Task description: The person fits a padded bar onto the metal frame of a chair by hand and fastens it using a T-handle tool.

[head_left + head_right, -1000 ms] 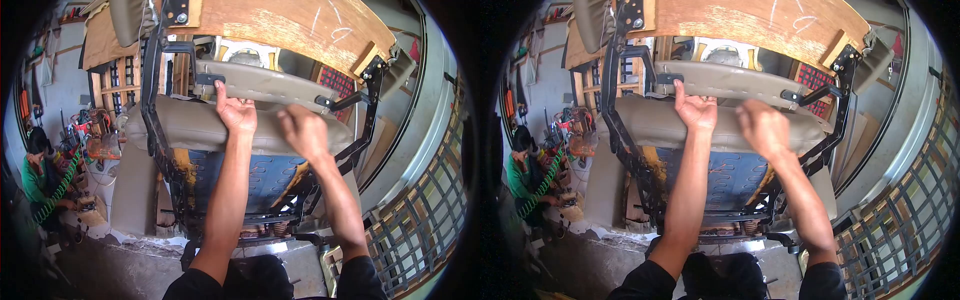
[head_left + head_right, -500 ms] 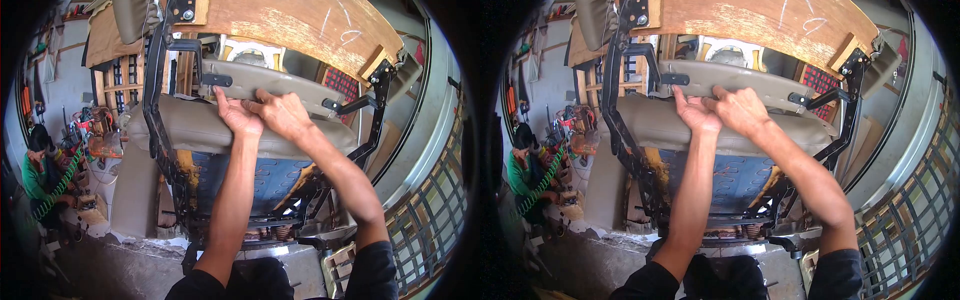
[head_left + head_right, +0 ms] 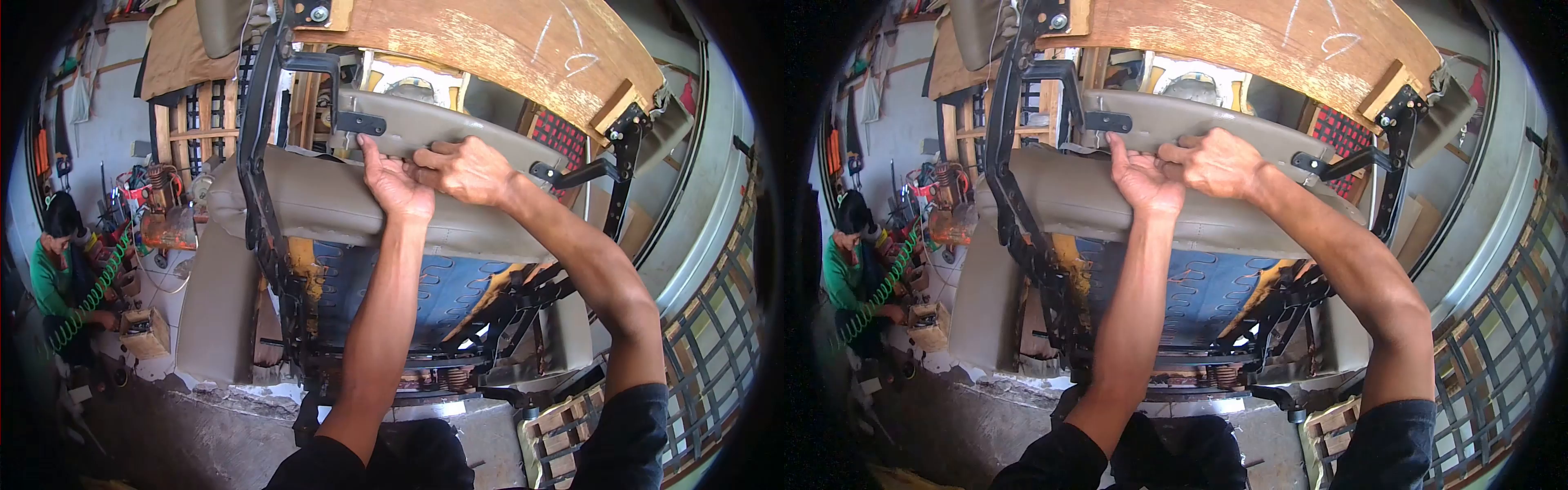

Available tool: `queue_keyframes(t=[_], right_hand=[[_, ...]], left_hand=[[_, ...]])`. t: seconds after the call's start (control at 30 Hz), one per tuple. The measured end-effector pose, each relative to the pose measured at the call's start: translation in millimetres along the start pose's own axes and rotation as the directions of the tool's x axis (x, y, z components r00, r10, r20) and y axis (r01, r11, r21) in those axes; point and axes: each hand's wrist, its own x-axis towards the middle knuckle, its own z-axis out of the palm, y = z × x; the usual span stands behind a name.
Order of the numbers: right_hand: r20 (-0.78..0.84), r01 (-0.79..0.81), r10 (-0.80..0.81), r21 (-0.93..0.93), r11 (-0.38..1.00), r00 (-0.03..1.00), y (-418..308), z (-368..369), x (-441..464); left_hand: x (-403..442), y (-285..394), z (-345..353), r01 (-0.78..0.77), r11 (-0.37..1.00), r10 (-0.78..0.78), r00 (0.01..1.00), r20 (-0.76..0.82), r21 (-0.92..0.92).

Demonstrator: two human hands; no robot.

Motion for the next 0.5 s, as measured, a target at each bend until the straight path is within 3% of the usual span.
queue_keyframes(t=[0.1, 0.17, 0.27, 0.5], right_hand=[[-0.009, 0.044, -0.044, 0.045, 0.998, 0.999, 1.9, 1.9, 1.8], [-0.035, 0.014, -0.01, 0.131, 0.991, 0.999, 2.2, 3.3, -0.1], [-0.202, 0.082, -0.078, 0.011, 0.997, 0.976, 0.7, 5.7, -0.4], [-0.211, 0.002, -0.006, -0.022, 1.0, 0.977, -4.9, 3.4, 1.0]], left_hand=[[0.1, 4.2, -7.9, 0.075, 0.997, -0.075, 0.996, 0.054, 0.003], [-3.9, 5.8, -1.3, 0.092, 0.995, -0.092, 0.996, -0.002, 0.029], [-4.5, 3.7, 0.6, 0.061, 0.997, -0.062, 0.998, 0.009, 0.054], [-6.6, 4.4, 3.9, 0.069, 0.994, -0.071, 0.997, 0.021, 0.085]])
